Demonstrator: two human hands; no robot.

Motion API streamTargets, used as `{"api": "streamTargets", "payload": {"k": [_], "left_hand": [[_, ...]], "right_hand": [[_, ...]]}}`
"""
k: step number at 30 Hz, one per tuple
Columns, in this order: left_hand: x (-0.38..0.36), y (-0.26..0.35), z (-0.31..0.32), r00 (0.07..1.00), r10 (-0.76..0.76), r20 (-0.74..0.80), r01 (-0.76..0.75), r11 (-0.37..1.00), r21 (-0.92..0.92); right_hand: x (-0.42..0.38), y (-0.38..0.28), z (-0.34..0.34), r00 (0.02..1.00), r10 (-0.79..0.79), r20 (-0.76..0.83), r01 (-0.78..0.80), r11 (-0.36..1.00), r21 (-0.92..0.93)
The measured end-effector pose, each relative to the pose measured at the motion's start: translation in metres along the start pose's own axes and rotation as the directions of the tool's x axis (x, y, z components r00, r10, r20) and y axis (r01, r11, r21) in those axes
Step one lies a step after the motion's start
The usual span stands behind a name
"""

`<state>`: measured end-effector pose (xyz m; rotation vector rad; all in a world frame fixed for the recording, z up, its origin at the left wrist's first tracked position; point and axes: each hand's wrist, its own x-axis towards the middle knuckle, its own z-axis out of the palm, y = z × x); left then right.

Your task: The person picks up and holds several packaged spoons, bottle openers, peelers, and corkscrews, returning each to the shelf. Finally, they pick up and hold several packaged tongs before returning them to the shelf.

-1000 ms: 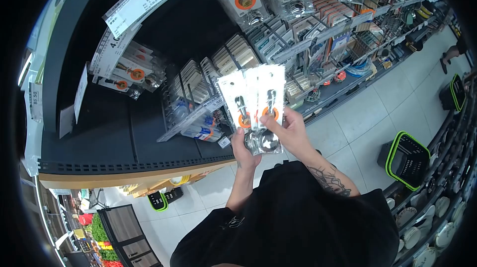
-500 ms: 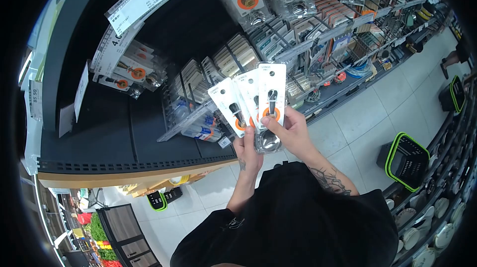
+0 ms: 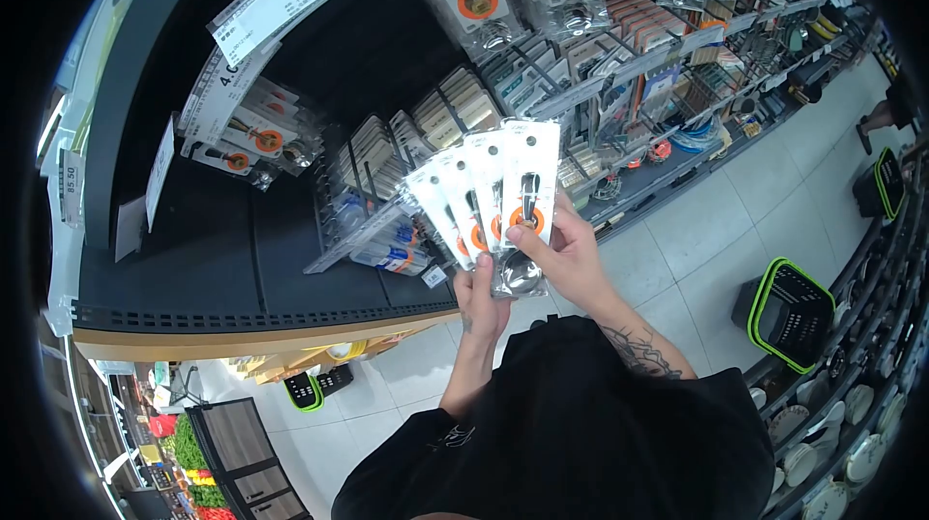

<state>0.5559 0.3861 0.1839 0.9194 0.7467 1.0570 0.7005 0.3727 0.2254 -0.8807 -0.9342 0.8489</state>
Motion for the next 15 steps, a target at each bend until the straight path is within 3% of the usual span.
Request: {"api": "streamTargets", "payload": {"k": [4, 9, 10, 12, 15], "left_hand": [[-0.003, 0.003, 0.008, 0.994, 0.105, -0.015, -0.105, 0.990, -0.092], [-0.006, 0.006, 0.015, 1.000, 0.011, 0.025, -0.005, 0.970, -0.244], [-0.006, 0.004, 0.013, 1.000, 0.011, 0.028, -0.004, 0.970, -0.243], [-0.007, 0.002, 0.010, 0.994, 0.035, 0.108, -0.010, 0.975, -0.222], [-0.009, 0.003, 0.016, 0.993, 0.066, 0.102, -0.052, 0.991, -0.127]], "right_hand": [[-0.006, -0.005, -0.005, 0.948, 0.316, 0.026, -0.315, 0.929, 0.196], [-0.003, -0.008, -0.004, 0.982, 0.152, 0.113, -0.154, 0.988, 0.011], [-0.001, -0.011, -0.002, 0.988, 0.099, 0.122, -0.097, 0.995, -0.024], [0.000, -0.016, -0.004, 0.985, 0.111, 0.129, -0.106, 0.993, -0.045], [-0.001, -0.014, -0.007, 0.984, 0.126, 0.129, -0.124, 0.992, -0.029]]}}
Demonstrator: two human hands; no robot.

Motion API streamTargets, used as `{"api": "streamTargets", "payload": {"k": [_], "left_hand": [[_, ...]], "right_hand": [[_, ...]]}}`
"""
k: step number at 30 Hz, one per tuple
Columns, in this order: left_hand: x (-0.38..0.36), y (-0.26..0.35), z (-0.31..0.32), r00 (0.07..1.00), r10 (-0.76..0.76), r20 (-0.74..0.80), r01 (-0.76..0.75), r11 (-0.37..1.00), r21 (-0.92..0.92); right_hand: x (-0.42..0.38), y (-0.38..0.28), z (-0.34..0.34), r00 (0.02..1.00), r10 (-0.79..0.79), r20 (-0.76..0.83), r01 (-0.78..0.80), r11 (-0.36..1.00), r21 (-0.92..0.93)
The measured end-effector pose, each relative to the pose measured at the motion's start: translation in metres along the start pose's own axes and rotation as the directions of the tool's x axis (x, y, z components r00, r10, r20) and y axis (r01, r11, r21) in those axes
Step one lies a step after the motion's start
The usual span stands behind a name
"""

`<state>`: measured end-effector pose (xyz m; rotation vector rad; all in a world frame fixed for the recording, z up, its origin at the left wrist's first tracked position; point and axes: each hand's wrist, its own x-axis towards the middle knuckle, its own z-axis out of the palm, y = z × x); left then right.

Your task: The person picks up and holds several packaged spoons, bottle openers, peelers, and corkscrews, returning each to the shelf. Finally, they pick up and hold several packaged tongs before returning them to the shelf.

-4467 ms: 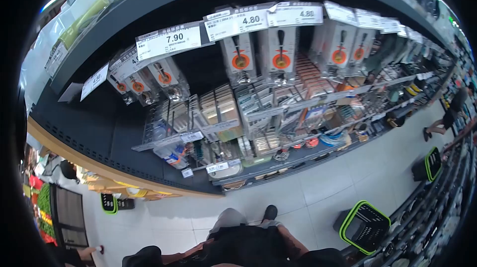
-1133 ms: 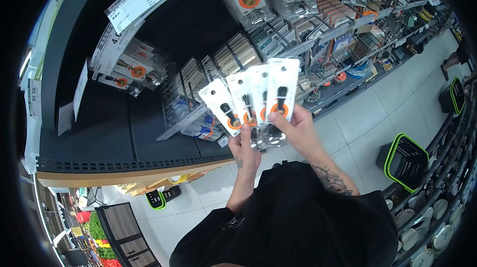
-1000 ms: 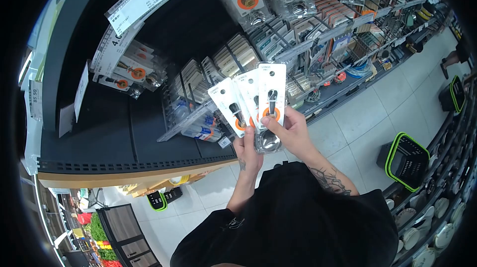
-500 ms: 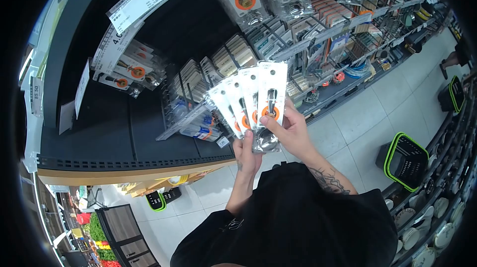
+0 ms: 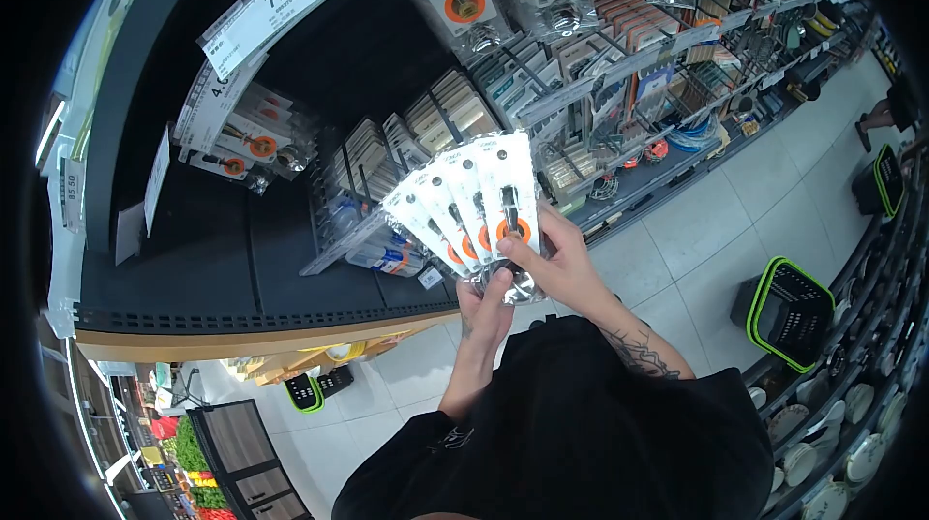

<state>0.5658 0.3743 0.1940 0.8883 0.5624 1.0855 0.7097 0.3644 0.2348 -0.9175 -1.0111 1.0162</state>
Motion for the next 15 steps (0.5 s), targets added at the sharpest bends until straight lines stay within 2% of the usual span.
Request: {"api": "streamTargets", "payload": {"k": [2, 6, 8, 15], "left_hand": [[-0.001, -0.003, 0.002, 0.999, 0.013, -0.034, -0.013, 1.000, -0.005], [0.001, -0.005, 0.007, 0.997, 0.034, -0.074, -0.034, 0.999, -0.007], [0.002, -0.005, 0.015, 0.997, 0.037, -0.068, -0.037, 0.999, 0.002], [0.003, -0.015, 0.037, 0.989, 0.057, -0.137, -0.048, 0.996, 0.070]], "right_hand": [[-0.004, 0.007, -0.005, 0.999, 0.037, 0.022, -0.039, 0.993, 0.108], [-0.004, 0.007, -0.013, 1.000, -0.015, -0.003, 0.015, 0.994, 0.108], [-0.005, 0.007, -0.019, 0.996, 0.009, -0.091, 0.004, 0.990, 0.144], [-0.004, 0.012, -0.040, 0.988, -0.071, -0.135, 0.083, 0.993, 0.089]]}}
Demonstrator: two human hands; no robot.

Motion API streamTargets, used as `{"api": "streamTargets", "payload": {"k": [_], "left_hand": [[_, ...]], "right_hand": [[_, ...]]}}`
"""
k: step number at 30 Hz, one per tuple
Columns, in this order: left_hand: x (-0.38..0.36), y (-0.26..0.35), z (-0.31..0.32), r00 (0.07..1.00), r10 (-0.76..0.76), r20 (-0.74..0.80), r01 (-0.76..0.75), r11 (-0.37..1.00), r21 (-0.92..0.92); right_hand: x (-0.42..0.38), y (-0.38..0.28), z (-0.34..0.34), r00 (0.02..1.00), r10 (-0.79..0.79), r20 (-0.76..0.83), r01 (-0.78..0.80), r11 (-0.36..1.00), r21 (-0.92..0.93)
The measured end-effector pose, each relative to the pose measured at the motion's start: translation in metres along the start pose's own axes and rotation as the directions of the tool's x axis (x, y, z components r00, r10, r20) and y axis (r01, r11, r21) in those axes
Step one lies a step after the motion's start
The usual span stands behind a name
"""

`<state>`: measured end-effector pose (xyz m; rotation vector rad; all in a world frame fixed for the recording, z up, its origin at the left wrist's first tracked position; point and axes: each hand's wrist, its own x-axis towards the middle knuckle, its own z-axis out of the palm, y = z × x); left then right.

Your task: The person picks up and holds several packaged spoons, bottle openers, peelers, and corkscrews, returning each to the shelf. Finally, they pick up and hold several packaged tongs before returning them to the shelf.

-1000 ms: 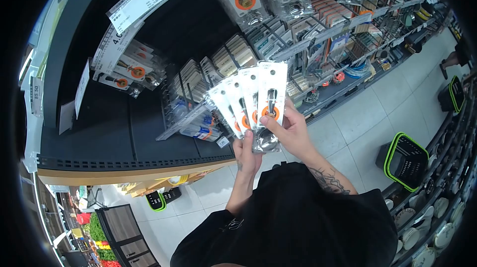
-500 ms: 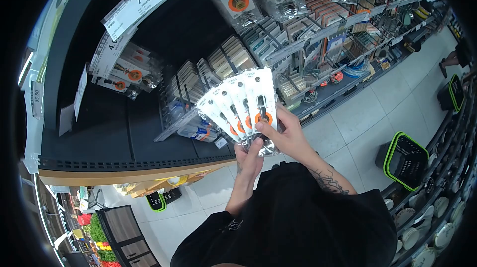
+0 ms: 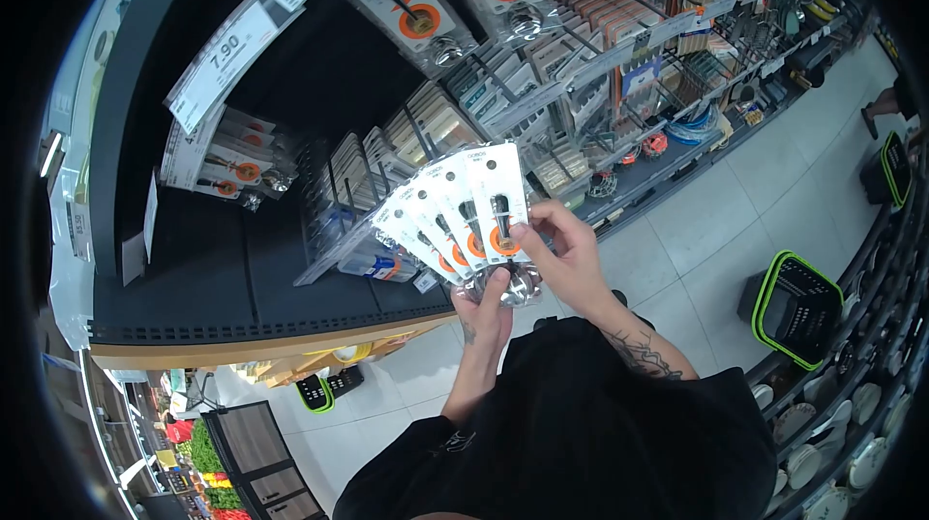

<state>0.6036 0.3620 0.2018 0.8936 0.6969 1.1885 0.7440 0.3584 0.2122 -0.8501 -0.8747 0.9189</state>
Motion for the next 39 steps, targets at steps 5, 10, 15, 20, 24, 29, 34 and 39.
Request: {"api": "streamTargets", "payload": {"k": [5, 10, 15, 20, 24, 29, 34, 39], "left_hand": [[0.000, -0.018, 0.011, 0.995, -0.007, -0.095, 0.002, 0.999, -0.049], [-0.001, -0.028, 0.023, 0.994, -0.018, -0.104, 0.018, 1.000, -0.005], [0.002, -0.034, 0.033, 0.994, 0.029, -0.102, -0.025, 0.999, 0.035], [0.010, -0.046, 0.028, 0.975, 0.173, -0.141, -0.146, 0.971, 0.188], [0.023, -0.039, 0.036, 0.968, 0.226, -0.111, -0.198, 0.956, 0.217], [0.035, -0.020, 0.055, 0.952, 0.251, -0.174, -0.206, 0.949, 0.240], [0.047, -0.013, 0.041, 0.887, 0.402, -0.225, -0.339, 0.900, 0.272], [0.055, 0.007, 0.039, 0.808, 0.503, -0.307, -0.421, 0.857, 0.298]], "right_hand": [[-0.006, 0.004, -0.014, 0.996, 0.093, 0.012, -0.093, 0.995, 0.042], [-0.001, -0.008, -0.032, 0.986, 0.163, 0.022, -0.162, 0.986, -0.051], [0.009, -0.005, -0.054, 1.000, 0.002, 0.013, 0.000, 0.992, -0.123], [0.019, -0.015, -0.066, 0.999, -0.013, 0.035, 0.018, 0.991, -0.136], [0.027, -0.030, -0.064, 0.993, -0.012, 0.118, 0.035, 0.981, -0.190], [0.034, -0.030, -0.048, 0.994, 0.085, 0.071, -0.080, 0.994, -0.075], [0.040, -0.021, -0.018, 0.996, -0.013, 0.088, 0.012, 1.000, 0.008], [0.047, -0.017, 0.011, 0.991, -0.038, 0.129, 0.055, 0.990, -0.126]]}}
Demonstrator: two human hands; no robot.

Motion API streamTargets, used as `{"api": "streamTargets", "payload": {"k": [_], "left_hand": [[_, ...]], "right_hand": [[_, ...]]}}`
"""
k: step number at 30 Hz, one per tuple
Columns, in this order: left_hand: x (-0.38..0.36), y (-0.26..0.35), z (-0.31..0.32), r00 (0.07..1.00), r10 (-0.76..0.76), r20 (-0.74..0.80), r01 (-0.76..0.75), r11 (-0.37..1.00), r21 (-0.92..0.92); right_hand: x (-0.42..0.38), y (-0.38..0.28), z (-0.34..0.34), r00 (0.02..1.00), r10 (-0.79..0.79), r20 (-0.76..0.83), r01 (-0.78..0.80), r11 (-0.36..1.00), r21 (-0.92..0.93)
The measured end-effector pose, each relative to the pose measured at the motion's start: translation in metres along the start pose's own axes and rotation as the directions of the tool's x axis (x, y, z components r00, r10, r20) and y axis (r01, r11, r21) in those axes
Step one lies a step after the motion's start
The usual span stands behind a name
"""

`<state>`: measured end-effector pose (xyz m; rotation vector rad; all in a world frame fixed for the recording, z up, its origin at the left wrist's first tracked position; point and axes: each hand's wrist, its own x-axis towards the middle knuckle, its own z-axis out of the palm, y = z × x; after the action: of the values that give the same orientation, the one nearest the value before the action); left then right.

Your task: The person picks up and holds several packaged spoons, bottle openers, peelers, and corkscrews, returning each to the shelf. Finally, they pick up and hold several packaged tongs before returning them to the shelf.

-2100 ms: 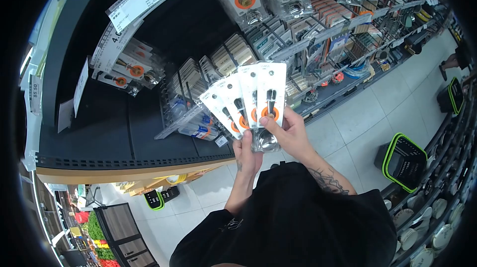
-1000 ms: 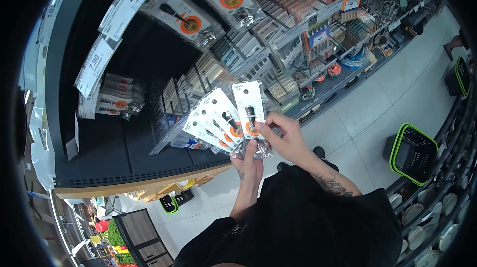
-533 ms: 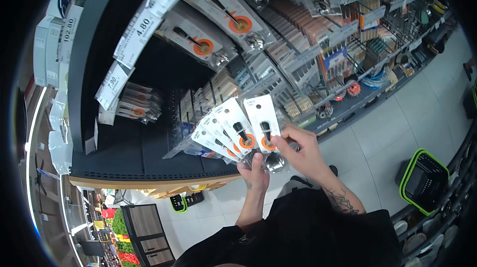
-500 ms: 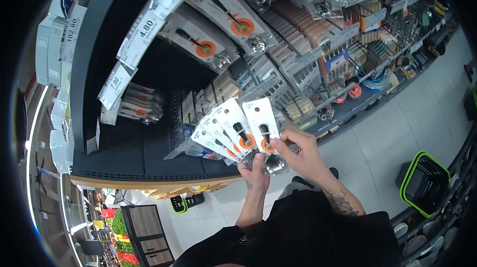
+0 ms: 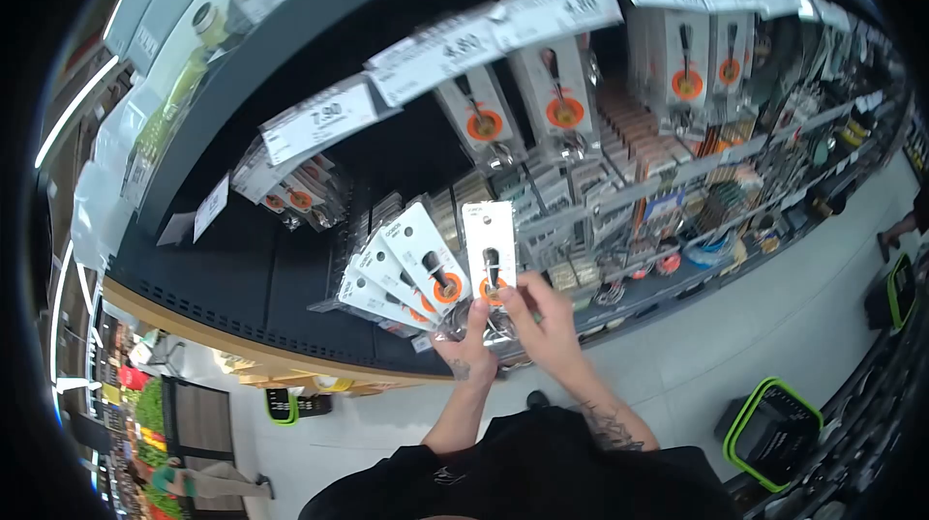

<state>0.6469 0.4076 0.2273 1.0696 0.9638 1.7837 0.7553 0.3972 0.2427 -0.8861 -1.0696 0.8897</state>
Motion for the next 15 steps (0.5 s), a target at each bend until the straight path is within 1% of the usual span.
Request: {"api": "streamTargets", "payload": {"k": [3, 5, 7, 9, 10, 11, 13, 14, 15], "left_hand": [[0.013, 0.010, -0.009, 0.999, -0.032, -0.040, 0.030, 0.998, -0.054], [0.019, 0.014, -0.014, 0.999, -0.018, -0.051, 0.014, 0.996, -0.086], [0.022, 0.015, -0.024, 0.998, 0.001, -0.059, -0.008, 0.994, -0.113], [0.018, 0.014, -0.040, 0.995, -0.099, -0.018, 0.099, 0.995, -0.007], [0.021, 0.019, -0.047, 0.998, -0.030, 0.058, 0.032, 0.999, -0.037], [0.024, 0.024, -0.052, 0.999, -0.016, 0.048, 0.019, 0.998, -0.065], [0.025, 0.030, -0.060, 1.000, -0.003, 0.025, 0.008, 0.981, -0.196], [0.028, 0.033, -0.066, 1.000, -0.016, 0.018, 0.019, 0.982, -0.188], [0.032, 0.024, -0.074, 0.996, -0.015, 0.086, 0.034, 0.974, -0.226]], "right_hand": [[0.008, -0.009, 0.023, 0.999, -0.020, 0.030, 0.022, 0.999, -0.039], [0.011, -0.009, 0.038, 0.997, -0.056, 0.049, 0.061, 0.993, -0.099], [0.016, -0.011, 0.051, 0.999, -0.048, 0.013, 0.049, 0.992, -0.113], [0.021, -0.019, 0.062, 0.996, -0.059, 0.061, 0.069, 0.982, -0.173], [0.025, -0.023, 0.069, 0.995, -0.071, 0.064, 0.080, 0.985, -0.152], [0.031, -0.027, 0.077, 0.994, -0.088, 0.069, 0.096, 0.987, -0.130], [0.041, -0.034, 0.091, 0.988, -0.122, 0.096, 0.134, 0.983, -0.128], [0.044, -0.035, 0.095, 0.986, -0.131, 0.101, 0.142, 0.983, -0.113], [0.049, -0.037, 0.097, 0.983, -0.134, 0.123, 0.151, 0.979, -0.136]]}}
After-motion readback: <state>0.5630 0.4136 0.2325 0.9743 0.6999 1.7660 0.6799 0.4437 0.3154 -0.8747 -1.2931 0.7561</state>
